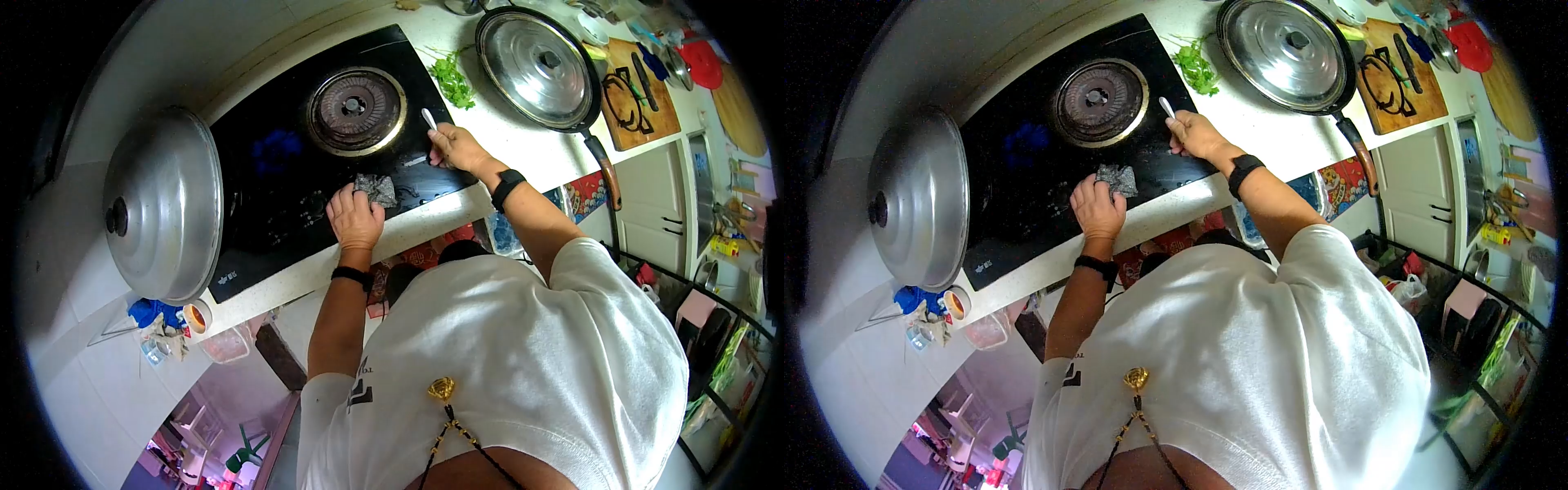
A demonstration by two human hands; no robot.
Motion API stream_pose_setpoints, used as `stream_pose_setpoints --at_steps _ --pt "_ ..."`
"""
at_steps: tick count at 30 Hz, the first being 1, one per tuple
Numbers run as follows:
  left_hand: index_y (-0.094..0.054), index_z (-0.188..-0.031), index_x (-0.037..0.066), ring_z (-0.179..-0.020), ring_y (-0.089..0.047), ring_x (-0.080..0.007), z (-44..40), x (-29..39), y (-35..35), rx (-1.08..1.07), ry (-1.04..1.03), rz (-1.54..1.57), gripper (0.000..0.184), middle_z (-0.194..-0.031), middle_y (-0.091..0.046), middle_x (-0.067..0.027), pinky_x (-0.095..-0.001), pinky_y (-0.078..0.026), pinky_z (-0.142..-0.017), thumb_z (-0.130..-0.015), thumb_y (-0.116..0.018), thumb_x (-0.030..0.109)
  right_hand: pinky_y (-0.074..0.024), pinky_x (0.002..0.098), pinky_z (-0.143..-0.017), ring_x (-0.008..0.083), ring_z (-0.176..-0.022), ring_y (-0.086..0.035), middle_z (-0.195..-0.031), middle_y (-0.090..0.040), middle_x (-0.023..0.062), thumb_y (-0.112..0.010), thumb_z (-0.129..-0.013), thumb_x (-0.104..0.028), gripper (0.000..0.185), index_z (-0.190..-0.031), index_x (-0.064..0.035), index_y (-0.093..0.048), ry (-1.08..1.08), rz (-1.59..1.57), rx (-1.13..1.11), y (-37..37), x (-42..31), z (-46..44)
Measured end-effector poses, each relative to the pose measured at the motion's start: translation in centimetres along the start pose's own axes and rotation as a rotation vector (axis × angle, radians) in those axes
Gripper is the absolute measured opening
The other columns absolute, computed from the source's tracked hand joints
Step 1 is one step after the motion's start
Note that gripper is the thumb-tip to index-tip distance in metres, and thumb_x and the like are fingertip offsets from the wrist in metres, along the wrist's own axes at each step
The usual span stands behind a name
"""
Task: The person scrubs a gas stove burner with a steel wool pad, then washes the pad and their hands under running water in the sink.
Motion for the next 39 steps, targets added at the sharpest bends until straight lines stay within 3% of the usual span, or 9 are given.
stream_pose_setpoints --at_steps 1,2,4,7,13,29,39 --pt "-0.056 -0.095 0.004 -0.112 -0.051 -0.0412 0.0 0.0 0.0 0.015 -0.01 0.004 0.028 -0.122 -0.057 -0.0212 -0.0538 -0.039 -0.099 -0.077 -0.065 0.024 -0.0529 0.0364 -0.069 0.0206 -0.074 -0.066 -0.079 -0.066 0.0079 -0.051 -0.104 -0.033 0.03 -0.096 -0.0058 -0.058 -0.057 -0.023 0.011 0.0 -0.1 0.1" --pt "-0.056 -0.095 0.004 -0.112 -0.052 -0.0411 -0.1 0.1 0.1 0.029 -0.02 0.009 0.028 -0.121 -0.057 -0.0211 -0.0538 -0.039 -0.098 -0.077 -0.065 0.024 -0.0529 0.0364 -0.069 0.0206 -0.074 -0.066 -0.079 -0.066 0.0079 -0.051 -0.104 -0.033 0.03 -0.096 -0.0058 -0.058 -0.057 -0.023 0.011 0.0 0.0 -0.2" --pt "-0.056 -0.095 0.005 -0.112 -0.052 -0.041 -0.1 0.1 0.2 0.033 -0.019 0.01 0.028 -0.121 -0.057 -0.0208 -0.0538 -0.04 -0.098 -0.077 -0.065 0.024 -0.0542 0.045 -0.079 0.038 -0.088 -0.068 -0.092 -0.07 0.0195 -0.052 -0.1 -0.023 0.021 -0.108 -0.006 -0.061 0.275 0.702 0.287 0.9 -2.5 -0.3" --pt "-0.057 -0.094 0.005 -0.112 -0.052 -0.0407 -0.1 0.1 0.1 0.041 -0.02 0.008 0.027 -0.121 -0.058 -0.0203 -0.0538 -0.04 -0.097 -0.077 -0.065 0.024 -0.0511 0.0487 -0.086 0.0444 -0.096 -0.064 -0.102 -0.068 0.0237 -0.052 -0.094 -0.015 0.026 -0.119 -0.0098 -0.059 0.296 0.635 0.299 0.4 -3.3 -0.2" --pt "-0.056 -0.094 0.006 -0.112 -0.052 -0.0405 -0.1 0.0 0.1 0.029 -0.014 0.017 0.027 -0.121 -0.057 -0.0197 -0.0536 -0.041 -0.097 -0.077 -0.065 0.024 -0.0513 0.049 -0.086 0.0417 -0.098 -0.066 -0.102 -0.069 0.0238 -0.053 -0.089 -0.011 0.038 -0.127 -0.0114 -0.056 0.341 0.697 0.276 -1.3 -4.2 -0.6" --pt "-0.058 -0.091 0.005 -0.112 -0.052 -0.0379 -0.1 0.0 0.3 0.045 -0.01 0.041 0.025 -0.12 -0.059 -0.0183 -0.0513 -0.04 -0.098 -0.075 -0.066 0.023 -0.0528 0.0467 -0.086 0.0379 -0.101 -0.067 -0.106 -0.07 0.0214 -0.049 -0.09 -0.011 0.043 -0.132 -0.0123 -0.058 0.153 0.827 0.391 -2.2 -6.9 -0.2" --pt "-0.057 -0.09 0.005 -0.111 -0.053 -0.0387 -0.2 0.2 0.9 0.052 -0.044 0.078 0.025 -0.119 -0.058 -0.0191 -0.0514 -0.041 -0.097 -0.074 -0.067 0.021 -0.0535 0.0484 -0.083 0.0395 -0.096 -0.068 -0.1 -0.071 0.0219 -0.049 -0.09 -0.015 0.029 -0.111 -0.0073 -0.067 0.105 0.766 0.484 -4.4 -6.1 -3.5"
Point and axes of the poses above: each hand's wrist, its own z-axis away from the middle knuckle, its own y-axis out of the back of the hand, x = y × z, the point moved 6 cm from there along -z, towards the middle knuckle
